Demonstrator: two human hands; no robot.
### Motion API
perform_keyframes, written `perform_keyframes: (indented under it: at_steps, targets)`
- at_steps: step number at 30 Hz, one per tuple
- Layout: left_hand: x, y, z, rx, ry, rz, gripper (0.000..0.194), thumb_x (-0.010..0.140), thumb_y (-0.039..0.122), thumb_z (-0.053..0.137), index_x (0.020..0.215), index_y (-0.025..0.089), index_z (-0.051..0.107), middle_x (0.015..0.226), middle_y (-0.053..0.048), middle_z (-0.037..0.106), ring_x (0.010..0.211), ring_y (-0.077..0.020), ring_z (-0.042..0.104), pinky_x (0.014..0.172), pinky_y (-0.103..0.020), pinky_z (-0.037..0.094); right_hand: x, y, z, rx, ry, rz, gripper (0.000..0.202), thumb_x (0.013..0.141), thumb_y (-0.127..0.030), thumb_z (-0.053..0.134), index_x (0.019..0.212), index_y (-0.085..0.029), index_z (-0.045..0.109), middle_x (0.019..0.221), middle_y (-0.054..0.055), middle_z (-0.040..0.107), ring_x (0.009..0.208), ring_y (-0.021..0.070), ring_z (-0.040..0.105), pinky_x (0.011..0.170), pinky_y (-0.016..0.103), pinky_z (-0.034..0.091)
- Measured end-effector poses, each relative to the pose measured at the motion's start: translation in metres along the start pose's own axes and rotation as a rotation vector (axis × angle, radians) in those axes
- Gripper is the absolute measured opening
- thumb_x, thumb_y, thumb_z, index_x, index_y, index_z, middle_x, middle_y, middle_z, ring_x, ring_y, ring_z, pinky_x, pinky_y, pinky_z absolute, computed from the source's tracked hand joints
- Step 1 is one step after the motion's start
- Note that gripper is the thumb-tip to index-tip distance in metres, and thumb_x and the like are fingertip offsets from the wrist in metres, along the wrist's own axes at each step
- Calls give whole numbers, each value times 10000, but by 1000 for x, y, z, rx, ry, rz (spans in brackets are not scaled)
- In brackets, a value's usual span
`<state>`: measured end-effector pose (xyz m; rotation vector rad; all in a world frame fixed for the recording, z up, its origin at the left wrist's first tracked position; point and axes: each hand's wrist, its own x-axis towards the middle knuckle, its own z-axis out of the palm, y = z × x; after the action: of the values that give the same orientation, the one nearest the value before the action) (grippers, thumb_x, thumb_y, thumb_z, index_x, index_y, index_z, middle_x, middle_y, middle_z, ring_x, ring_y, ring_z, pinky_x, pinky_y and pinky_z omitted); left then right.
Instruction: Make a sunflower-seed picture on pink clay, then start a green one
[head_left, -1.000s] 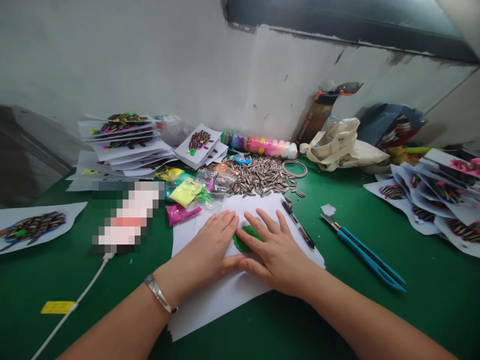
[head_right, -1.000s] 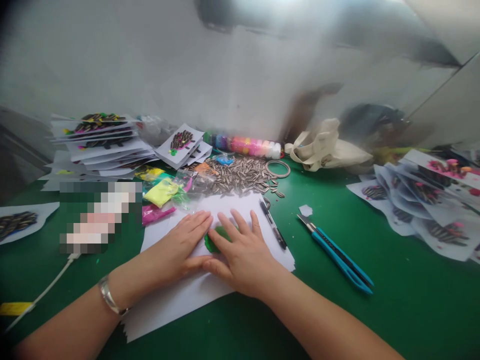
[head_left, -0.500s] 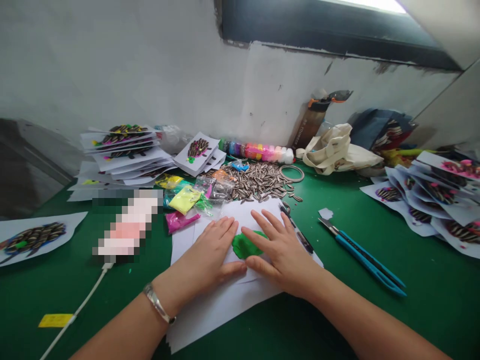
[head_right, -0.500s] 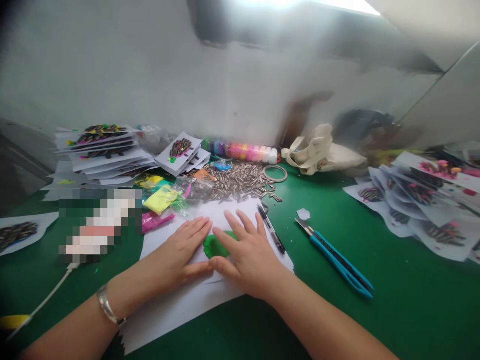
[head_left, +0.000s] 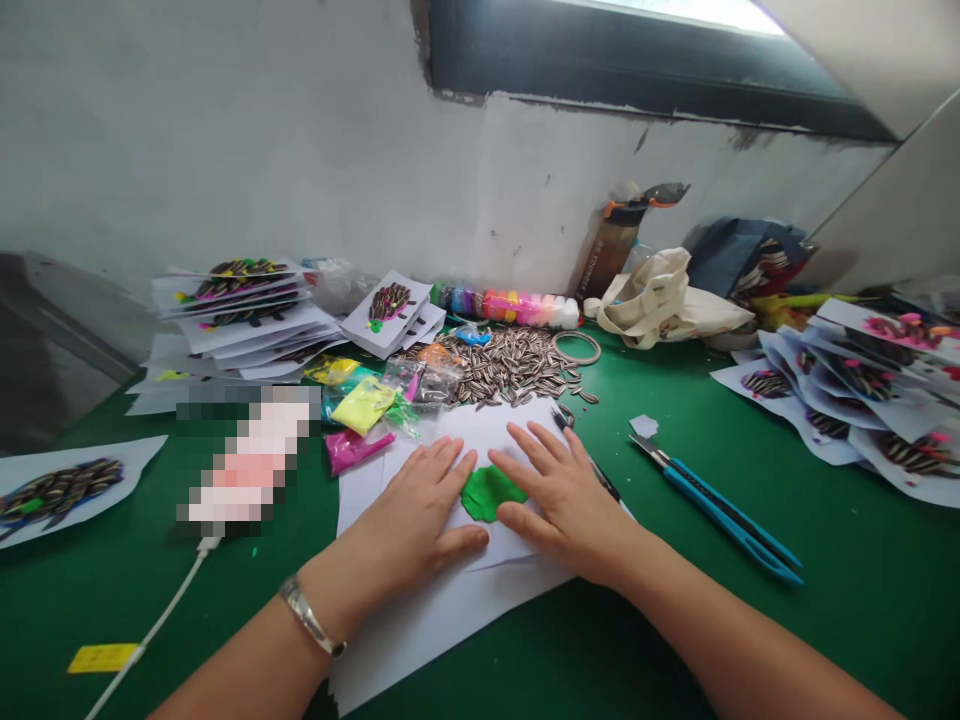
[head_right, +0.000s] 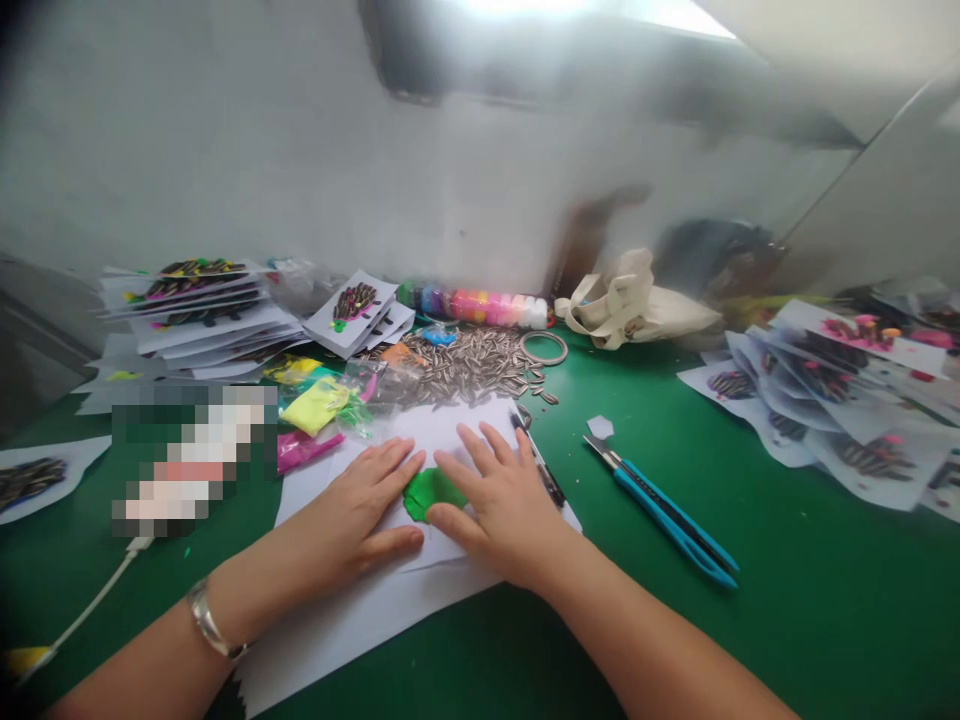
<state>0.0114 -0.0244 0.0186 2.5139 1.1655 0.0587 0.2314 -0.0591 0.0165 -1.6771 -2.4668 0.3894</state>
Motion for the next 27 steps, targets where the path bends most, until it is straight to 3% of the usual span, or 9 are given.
perform_keyframes:
  at_steps: [6,10,15,21,27]
  targets:
    - [-1,-1,0,22,13,21,715,872,508,585,1459,152,382,1550,-181,306,1437,-346,251,1158,-540,251,-2,5,-1,14,-34,-11,586,930,-664,319,1404,-358,479,1551,74,342,1435,389,226,1091,706,120]
    - [0,-3,3,20,9,24,739,867,525,584,1459,131,382,1545,-199,309,1434,-360,253,1157,-549,249,-2,2,-1,-2,-3,-15,587,933,-658,324,1418,-356,458,1572,89,289,1439,381,220,1093,699,129]
    - [-1,-5,6,17,58,40,722,859,542,588,1443,159,407,1539,-183,332,1426,-364,272,1148,-555,265,0,-1,-2,-39,10,-47,564,940,-642,332,1385,-343,505,1527,86,386,1416,393,268,1086,711,127]
    - [-1,-2,2,32,33,36,731,871,566,564,1450,156,389,1550,-177,313,1435,-342,258,1156,-519,257,-18,4,-11,-14,-43,-195,644,876,-681,453,1449,-394,394,1598,63,222,1455,381,165,1112,682,116]
    - [-1,1,-2,30,-2,15,726,873,530,580,1459,152,377,1555,-176,302,1439,-338,249,1157,-516,256,-25,6,-7,-9,-80,-268,659,855,-707,460,1431,-389,428,1579,70,277,1457,392,142,1113,690,53]
